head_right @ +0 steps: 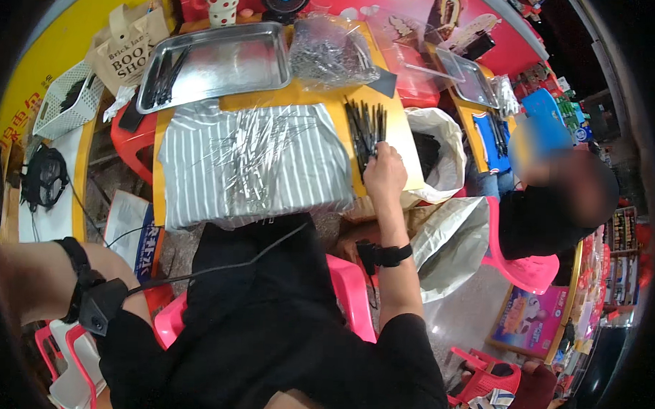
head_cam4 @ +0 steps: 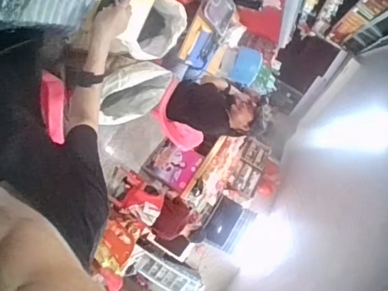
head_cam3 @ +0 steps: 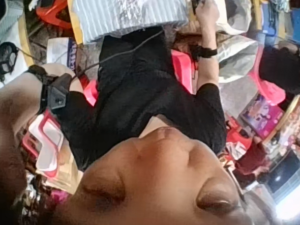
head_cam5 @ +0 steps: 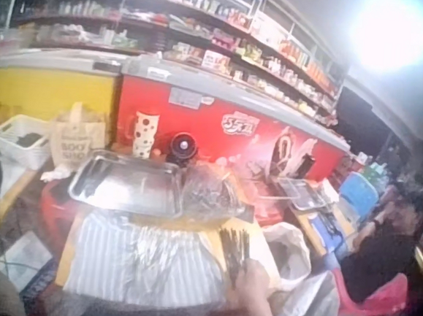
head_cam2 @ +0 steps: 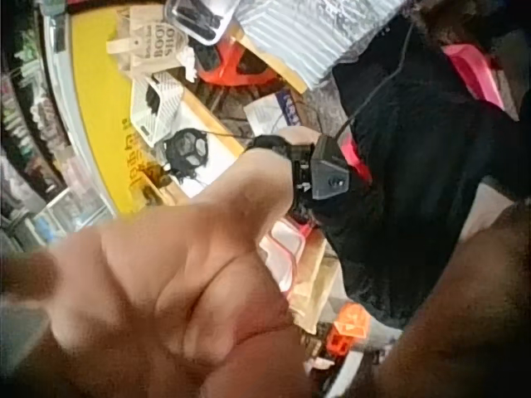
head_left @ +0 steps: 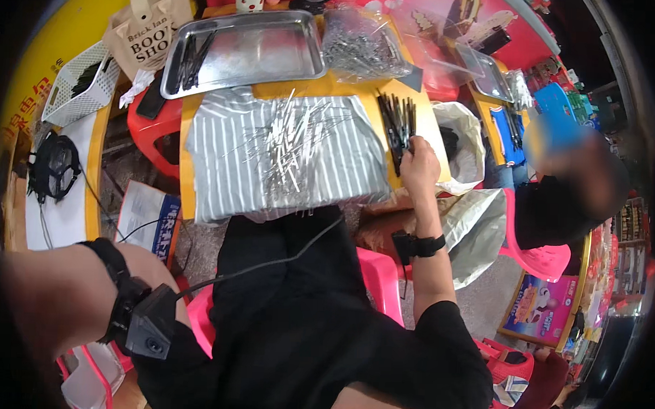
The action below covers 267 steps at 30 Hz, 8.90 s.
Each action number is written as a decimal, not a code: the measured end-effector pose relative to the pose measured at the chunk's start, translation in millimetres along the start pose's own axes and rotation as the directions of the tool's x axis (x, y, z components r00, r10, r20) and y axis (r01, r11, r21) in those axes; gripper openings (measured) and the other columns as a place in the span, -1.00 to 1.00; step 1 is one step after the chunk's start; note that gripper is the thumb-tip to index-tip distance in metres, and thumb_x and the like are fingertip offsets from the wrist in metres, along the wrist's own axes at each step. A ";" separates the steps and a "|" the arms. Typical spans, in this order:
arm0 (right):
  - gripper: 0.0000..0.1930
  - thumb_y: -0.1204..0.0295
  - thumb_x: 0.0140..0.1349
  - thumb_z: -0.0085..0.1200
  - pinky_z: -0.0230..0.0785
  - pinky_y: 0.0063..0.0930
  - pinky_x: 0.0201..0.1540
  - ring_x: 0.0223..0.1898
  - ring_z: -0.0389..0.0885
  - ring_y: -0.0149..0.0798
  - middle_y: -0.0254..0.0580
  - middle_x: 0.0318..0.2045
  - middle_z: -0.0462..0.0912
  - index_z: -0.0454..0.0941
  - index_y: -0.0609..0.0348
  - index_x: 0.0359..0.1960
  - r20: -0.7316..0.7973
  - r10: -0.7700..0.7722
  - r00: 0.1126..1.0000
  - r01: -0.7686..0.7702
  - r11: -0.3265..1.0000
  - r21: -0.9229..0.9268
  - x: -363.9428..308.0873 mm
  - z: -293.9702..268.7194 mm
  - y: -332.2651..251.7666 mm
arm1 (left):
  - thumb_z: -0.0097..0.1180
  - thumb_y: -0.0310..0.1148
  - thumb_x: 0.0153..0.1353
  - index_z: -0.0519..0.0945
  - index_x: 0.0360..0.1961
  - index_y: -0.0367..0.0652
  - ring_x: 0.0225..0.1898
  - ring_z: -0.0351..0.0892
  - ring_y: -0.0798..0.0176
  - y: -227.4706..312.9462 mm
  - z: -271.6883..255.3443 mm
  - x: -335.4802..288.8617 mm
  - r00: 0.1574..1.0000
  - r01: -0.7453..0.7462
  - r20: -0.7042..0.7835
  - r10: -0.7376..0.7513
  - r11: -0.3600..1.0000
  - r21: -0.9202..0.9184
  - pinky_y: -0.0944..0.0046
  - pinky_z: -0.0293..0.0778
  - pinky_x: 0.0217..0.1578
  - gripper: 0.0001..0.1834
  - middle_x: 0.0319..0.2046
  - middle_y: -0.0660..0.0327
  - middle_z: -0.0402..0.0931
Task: Sorting and bundling black cable ties.
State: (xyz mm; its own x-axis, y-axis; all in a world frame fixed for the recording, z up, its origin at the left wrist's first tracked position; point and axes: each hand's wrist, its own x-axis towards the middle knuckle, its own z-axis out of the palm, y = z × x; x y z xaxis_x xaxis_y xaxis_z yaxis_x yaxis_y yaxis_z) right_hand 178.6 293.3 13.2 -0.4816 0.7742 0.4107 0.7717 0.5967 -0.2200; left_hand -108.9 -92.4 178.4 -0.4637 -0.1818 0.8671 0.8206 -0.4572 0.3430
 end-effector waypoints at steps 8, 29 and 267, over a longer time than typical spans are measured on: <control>-0.75 0.54 0.07 -0.04 0.42 -0.07 -0.23 -0.26 0.58 0.09 0.01 -0.34 0.60 0.49 0.14 -0.18 -0.008 -0.053 0.999 0.053 0.999 -0.006 4.5 8.3 -1.3 | -0.08 -0.23 0.21 0.52 -0.11 -0.48 -0.06 0.48 -0.02 30.2 25.0 18.4 0.997 -0.042 0.070 0.041 0.999 0.013 0.15 0.32 0.09 -0.55 -0.11 -0.11 0.51; -0.81 0.52 0.08 0.02 0.38 0.00 -0.26 -0.36 0.58 0.21 0.18 -0.49 0.59 0.50 0.15 -0.23 -0.004 0.092 0.996 -0.089 0.968 0.234 3.0 -0.6 6.3 | -0.08 -0.17 0.23 0.51 -0.09 -0.48 -0.06 0.47 -0.03 55.9 94.1 20.0 0.988 -0.126 0.035 0.151 0.916 -0.380 0.14 0.30 0.09 -0.51 -0.11 -0.13 0.50; -0.93 0.66 0.14 0.04 0.20 -0.69 -0.46 -0.53 0.31 -0.60 -0.45 -0.56 0.44 0.51 0.28 -0.34 -0.024 0.254 0.967 -0.111 0.506 0.856 -52.2 -29.4 -52.3 | 0.04 -0.48 -0.02 0.54 -0.12 -0.38 -0.03 0.44 -0.25 -291.9 66.6 -74.6 0.548 -0.207 0.248 -0.799 0.158 0.966 -0.09 0.39 -0.04 -0.62 -0.14 -0.27 0.45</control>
State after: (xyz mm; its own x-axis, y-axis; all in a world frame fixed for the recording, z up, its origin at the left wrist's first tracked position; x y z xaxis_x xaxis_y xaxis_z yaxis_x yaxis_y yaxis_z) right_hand 175.6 215.4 29.3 -0.2594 0.8951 0.3627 0.0883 0.3960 -0.9140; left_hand -291.5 112.6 37.7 -0.8269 0.4816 0.2904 0.5480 0.8059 0.2239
